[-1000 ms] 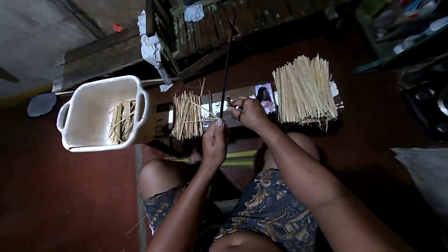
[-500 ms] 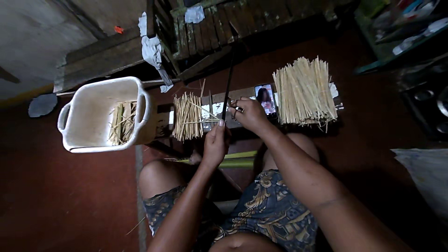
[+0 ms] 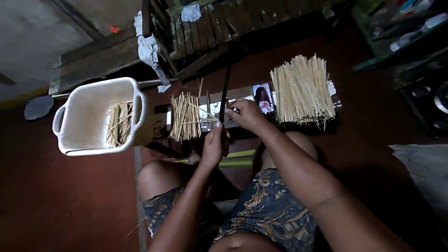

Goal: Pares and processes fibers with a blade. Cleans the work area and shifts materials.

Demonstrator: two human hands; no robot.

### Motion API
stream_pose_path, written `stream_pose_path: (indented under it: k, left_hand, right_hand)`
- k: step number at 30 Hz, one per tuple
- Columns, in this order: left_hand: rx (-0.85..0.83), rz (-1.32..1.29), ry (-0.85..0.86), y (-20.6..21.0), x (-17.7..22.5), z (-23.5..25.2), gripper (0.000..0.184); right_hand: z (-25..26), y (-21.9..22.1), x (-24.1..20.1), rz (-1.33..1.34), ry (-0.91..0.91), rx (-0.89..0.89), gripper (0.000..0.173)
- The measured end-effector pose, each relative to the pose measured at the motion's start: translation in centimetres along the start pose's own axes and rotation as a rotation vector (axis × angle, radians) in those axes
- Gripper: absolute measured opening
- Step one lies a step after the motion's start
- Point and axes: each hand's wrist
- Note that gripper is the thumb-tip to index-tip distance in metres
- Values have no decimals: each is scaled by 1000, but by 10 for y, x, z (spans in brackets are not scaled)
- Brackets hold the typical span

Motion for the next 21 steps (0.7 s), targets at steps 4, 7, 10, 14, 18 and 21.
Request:
stream_pose_path:
  k: [4,7,10,14,18,21]
  left_hand:
    - [49,-15,122,2,3,-6,63]
    - [91,41,268,4,14,-9,62]
    - [129,114,322,6,26,-10,58]
    - [143,213,334,7,18,-6,58]
    - [159,332,237,2,-4,3,56]
    - [174,363,221,1,-7,6,55]
  right_hand:
    - [1,-2,-3,-7,35,-14,27]
    - [1,-5,-4,-33,75,-38,28]
    - [1,-5,-4,-35,68,-35,28]
    - [-1,-6,-5,-30,67,-36,27]
    - [-2,-6,-6,-28,56,-24,27]
    - [-1,-5,-5,-31,62,-24,26]
Point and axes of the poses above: each hand's wrist, its own z-axis towards the middle knuckle, its own y-axis out of the palm, x = y × z, and after that the axes turned 3 degrees about x, right-handed
